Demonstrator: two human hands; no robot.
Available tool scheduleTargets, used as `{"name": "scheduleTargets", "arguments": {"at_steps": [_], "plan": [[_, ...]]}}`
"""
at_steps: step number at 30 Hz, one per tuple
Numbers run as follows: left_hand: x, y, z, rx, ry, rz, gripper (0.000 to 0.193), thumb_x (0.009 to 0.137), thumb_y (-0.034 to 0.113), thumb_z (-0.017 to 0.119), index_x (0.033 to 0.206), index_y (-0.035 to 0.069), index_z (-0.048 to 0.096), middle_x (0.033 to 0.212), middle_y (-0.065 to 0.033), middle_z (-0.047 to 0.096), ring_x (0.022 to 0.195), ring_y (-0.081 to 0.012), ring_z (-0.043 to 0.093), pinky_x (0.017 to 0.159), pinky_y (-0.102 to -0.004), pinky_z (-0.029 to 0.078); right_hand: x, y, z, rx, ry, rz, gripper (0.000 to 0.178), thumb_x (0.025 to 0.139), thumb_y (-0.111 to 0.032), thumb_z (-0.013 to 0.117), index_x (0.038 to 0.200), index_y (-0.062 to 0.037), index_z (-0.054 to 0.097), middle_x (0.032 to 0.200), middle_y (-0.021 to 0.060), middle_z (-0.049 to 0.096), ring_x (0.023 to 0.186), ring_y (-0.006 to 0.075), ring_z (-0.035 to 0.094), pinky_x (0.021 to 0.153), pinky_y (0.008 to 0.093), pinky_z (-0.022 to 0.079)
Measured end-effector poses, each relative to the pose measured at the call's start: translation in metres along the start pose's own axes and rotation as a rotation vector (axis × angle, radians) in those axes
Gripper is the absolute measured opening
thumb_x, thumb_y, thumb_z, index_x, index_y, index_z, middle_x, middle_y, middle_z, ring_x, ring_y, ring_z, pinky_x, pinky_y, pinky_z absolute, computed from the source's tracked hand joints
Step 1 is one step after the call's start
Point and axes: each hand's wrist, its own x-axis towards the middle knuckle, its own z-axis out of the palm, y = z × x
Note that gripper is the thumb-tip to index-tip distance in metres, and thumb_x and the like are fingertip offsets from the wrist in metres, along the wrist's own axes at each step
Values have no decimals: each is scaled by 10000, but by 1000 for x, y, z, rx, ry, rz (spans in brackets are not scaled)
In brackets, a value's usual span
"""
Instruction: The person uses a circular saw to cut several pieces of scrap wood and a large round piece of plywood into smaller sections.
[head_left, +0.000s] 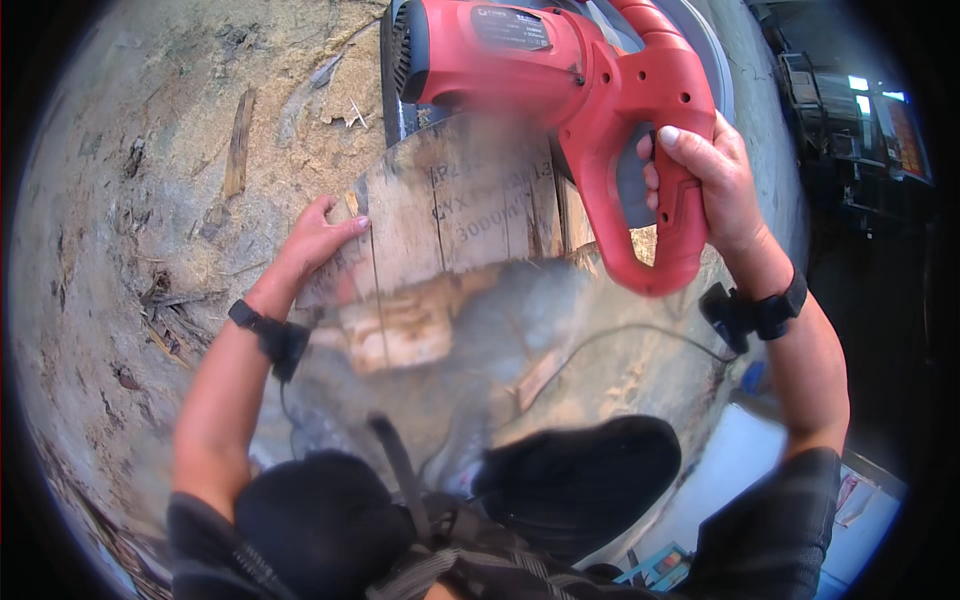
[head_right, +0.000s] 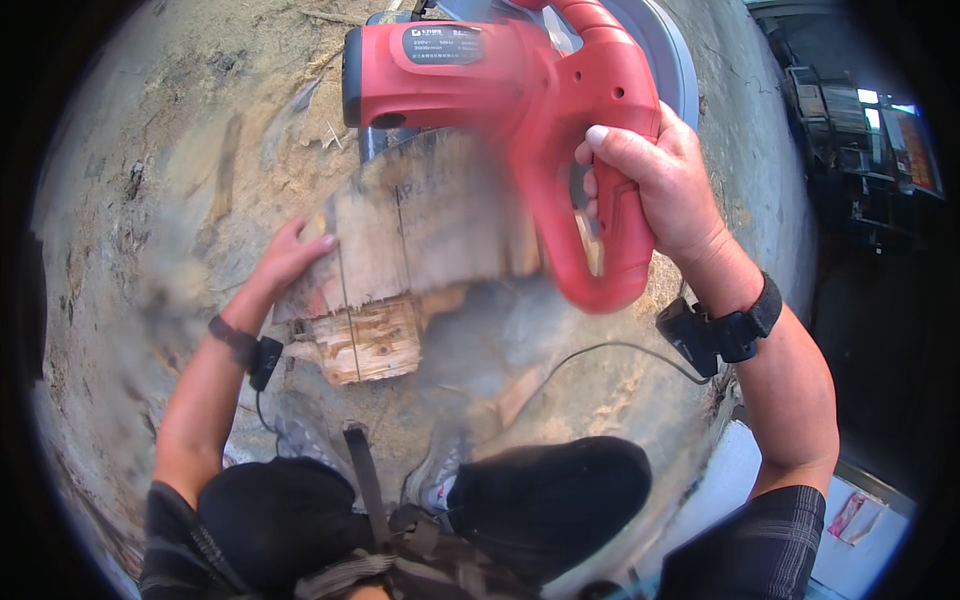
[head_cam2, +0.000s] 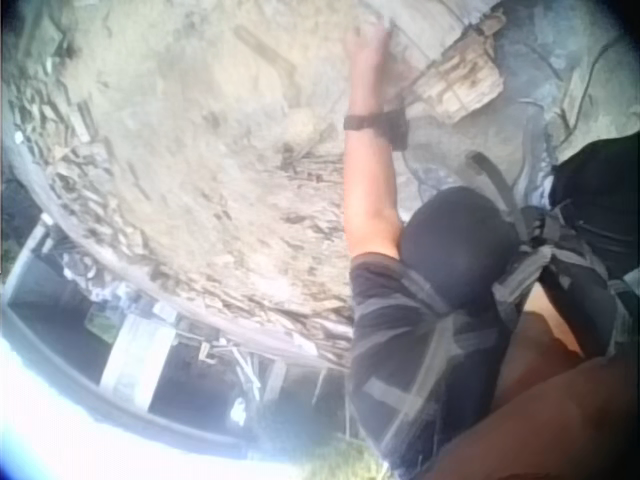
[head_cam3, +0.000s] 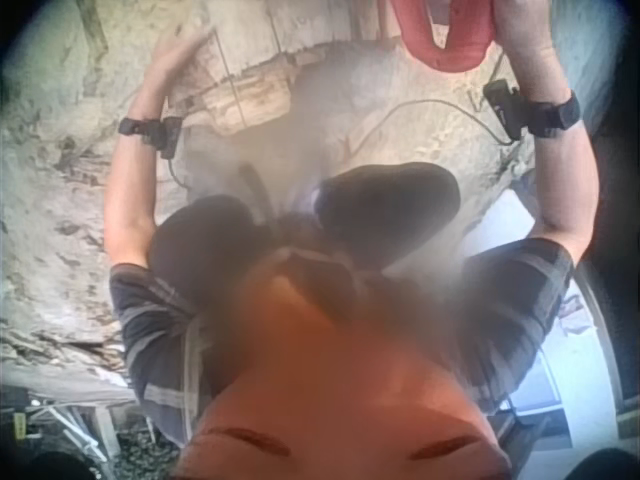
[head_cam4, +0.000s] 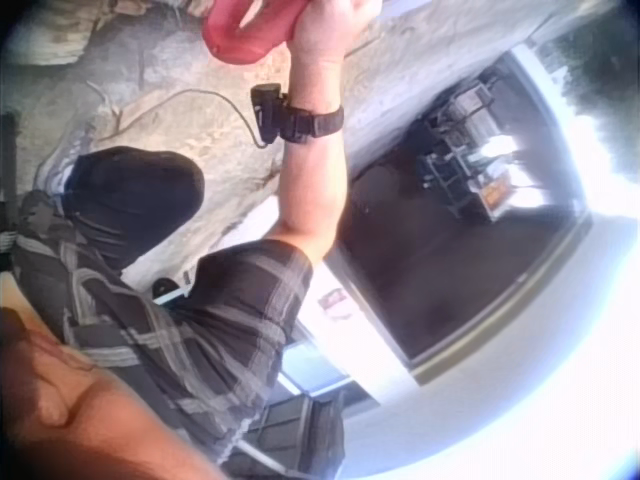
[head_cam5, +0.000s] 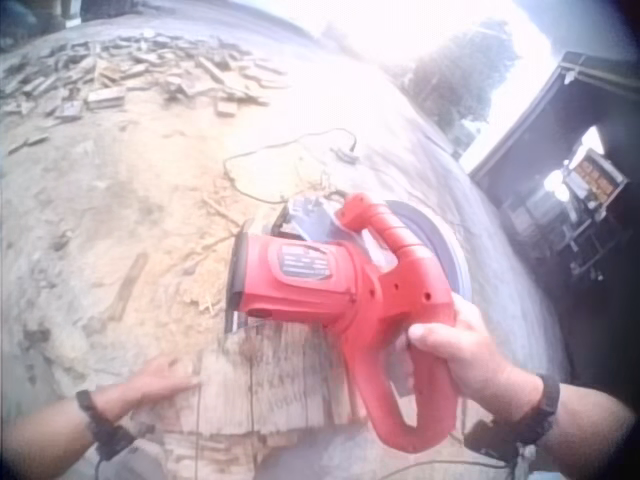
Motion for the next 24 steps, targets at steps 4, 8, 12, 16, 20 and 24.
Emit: {"name": "scheduleTargets", "arguments": {"at_steps": [4, 8, 12, 16, 20, 24], "plan": [[-14, -8, -10, 34, -35, -5, 487, 750, 126, 702, 1115, -73, 449, 967, -143, 606, 831, -162, 599, 726, -290, 497, 13, -37, -13, -48, -20, 40, 237, 813, -176, 568, 957, 1, 505, 750, 65, 581, 555, 111, 557, 453, 246, 504], [-25, 5, 3, 60, -64, -44, 453, 759, 132, 675, 1125, -39, 470, 966, -122, 609, 833, -163, 598, 742, -283, 489, 23, -63, -25, -47, -79, 75, 237, 836, -195, 549, 971, 0, 532, 721, 58, 603, 510, 98, 577, 430, 207, 514], [-31, 24, 31, 138, 19, -108, 404, 761, 136, 654, 1098, -28, 503, 910, -103, 622, 788, -156, 600, 726, -279, 484, 27, -81, -23, -172, -76, 56, 334, 857, -239, 523, 1076, 3, 455, 773, 93, 597, 524, 91, 581, 441, 175, 530], [-8, 1, 39, -28, -100, -81, 336, 773, 128, 637, 1050, -28, 529, 855, -84, 628, 729, -137, 598, 672, -271, 483, 26, -84, -16, -201, -26, 27, 342, 854, -248, 527, 1080, -2, 453, 771, 90, 595, 522, 87, 578, 436, 171, 526], [7, 4, 64, 18, -141, 10, 254, 791, 116, 616, 994, -23, 552, 797, -63, 624, 635, -121, 590, 575, -261, 478, 25, -79, -17, -171, -25, 45, 319, 857, -234, 518, 1053, 13, 471, 756, 89, 599, 519, 91, 585, 426, 176, 523], [19, 8, 72, 26, -167, -26, 244, 794, 96, 608, 1000, -21, 549, 792, -65, 623, 615, -123, 590, 550, -253, 482, 23, -75, -17, -130, -15, 79, 286, 858, -216, 511, 994, 35, 509, 737, 87, 609, 515, 102, 593, 423, 181, 522]]}}
